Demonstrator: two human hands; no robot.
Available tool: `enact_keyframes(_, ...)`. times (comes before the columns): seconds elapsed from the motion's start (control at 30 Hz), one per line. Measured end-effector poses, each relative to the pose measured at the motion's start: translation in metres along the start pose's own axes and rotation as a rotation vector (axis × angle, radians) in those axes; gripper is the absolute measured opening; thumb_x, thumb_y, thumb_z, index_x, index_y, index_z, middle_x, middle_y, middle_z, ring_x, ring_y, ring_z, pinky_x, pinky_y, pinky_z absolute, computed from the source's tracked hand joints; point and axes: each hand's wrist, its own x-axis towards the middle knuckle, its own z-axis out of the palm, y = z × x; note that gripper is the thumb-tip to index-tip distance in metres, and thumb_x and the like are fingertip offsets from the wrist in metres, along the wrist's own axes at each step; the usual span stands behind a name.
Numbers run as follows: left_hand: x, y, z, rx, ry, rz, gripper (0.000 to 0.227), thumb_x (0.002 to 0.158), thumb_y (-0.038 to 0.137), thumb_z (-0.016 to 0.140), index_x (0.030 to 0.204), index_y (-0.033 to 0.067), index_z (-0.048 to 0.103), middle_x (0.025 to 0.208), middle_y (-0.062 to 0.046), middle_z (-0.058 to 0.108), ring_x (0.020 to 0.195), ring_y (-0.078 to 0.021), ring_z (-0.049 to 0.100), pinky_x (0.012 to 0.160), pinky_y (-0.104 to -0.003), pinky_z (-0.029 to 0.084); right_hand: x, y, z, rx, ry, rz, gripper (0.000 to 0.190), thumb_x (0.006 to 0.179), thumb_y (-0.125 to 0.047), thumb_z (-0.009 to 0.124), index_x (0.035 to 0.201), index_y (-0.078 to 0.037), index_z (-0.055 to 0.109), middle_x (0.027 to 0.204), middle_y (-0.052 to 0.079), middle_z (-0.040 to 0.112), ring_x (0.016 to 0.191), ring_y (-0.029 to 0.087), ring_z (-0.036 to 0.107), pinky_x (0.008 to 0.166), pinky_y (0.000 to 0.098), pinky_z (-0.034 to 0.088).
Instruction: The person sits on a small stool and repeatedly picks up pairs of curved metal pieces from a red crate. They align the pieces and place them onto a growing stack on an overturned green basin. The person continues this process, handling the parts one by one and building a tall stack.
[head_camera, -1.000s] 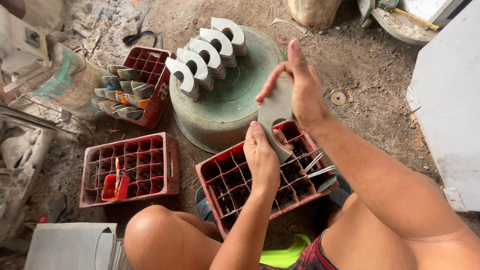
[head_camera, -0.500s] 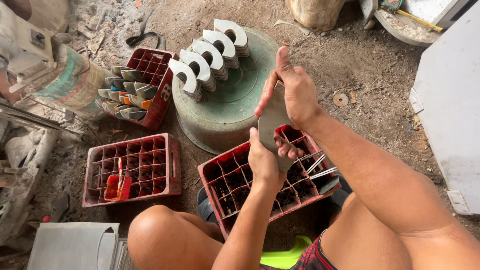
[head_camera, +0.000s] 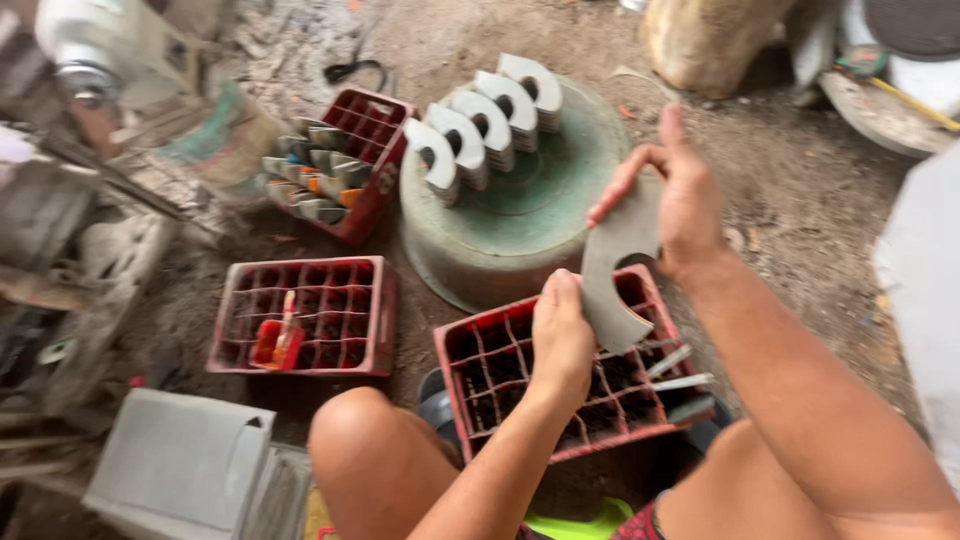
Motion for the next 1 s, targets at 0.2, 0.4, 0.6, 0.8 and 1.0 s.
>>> enact_keyframes(0.2,0.036,0.028,-0.012,0.39,-0.071,0.121,0.051,0.113,0.041,0.032,0.107,0.0025,0.064,0.091,-0.006,0.064,0.081,-0.0136,0.056,0.079,-0.032,0.05,0.021,0.015,0.016,0.552,-0.08,0.105,0.066,0.112,-0.059,0.034,0.064,-0.013,0.04,0.064,0.004,0.039,0.063,0.022,0.046,0.065,0.0373,0.045)
enact_keyframes(0.4,0.061,0.034,-0.03,0.669,-0.058,0.092,0.057,0.112,0.044,0.032,0.094,0.0018,0.065,0.073,-0.006,0.06,0.069,-0.0167,0.054,0.069,-0.037,0.045,0.032,0.034,0.032,0.548,-0.14,-0.025,0.061,0.121,-0.044,0.042,0.068,-0.013,0.038,0.066,0.003,0.041,0.064,0.019,0.039,0.067,0.0381,0.04)
enact_keyframes(0.6,0.081,0.048,-0.058,-0.196,-0.127,-0.267,0.045,0.114,0.046,0.036,0.097,0.0112,0.059,0.066,-0.002,0.051,0.049,-0.0132,0.046,0.042,-0.032,0.039,0.031,0.045,0.051,0.329,-0.214,0.143,0.038,0.089,-0.027,0.075,0.113,-0.016,0.048,0.121,0.013,0.069,0.109,0.022,0.067,0.094,0.0449,0.054)
enact_keyframes(0.8,0.087,0.074,-0.067,0.309,-0.008,-0.054,0.049,0.113,0.042,0.034,0.102,0.0034,0.063,0.079,-0.009,0.061,0.069,-0.0239,0.06,0.06,-0.038,0.049,0.053,0.083,0.045,-0.244,-0.255,0.047,0.027,0.088,0.001,0.077,0.112,0.001,0.065,0.118,0.016,0.075,0.101,0.018,0.071,0.092,0.037,0.059)
enact_keyframes(1.0,0.064,0.085,-0.065,1.23,-0.063,0.272,0.034,0.103,0.031,0.052,0.11,-0.0018,0.058,0.103,-0.025,0.064,0.086,-0.0401,0.067,0.07,-0.052,0.056,0.159,0.116,0.026,-0.629,-0.143,-0.002,0.037,0.083,-0.005,0.082,0.117,0.0,0.068,0.108,0.012,0.077,0.097,0.017,0.074,0.089,0.033,0.06)
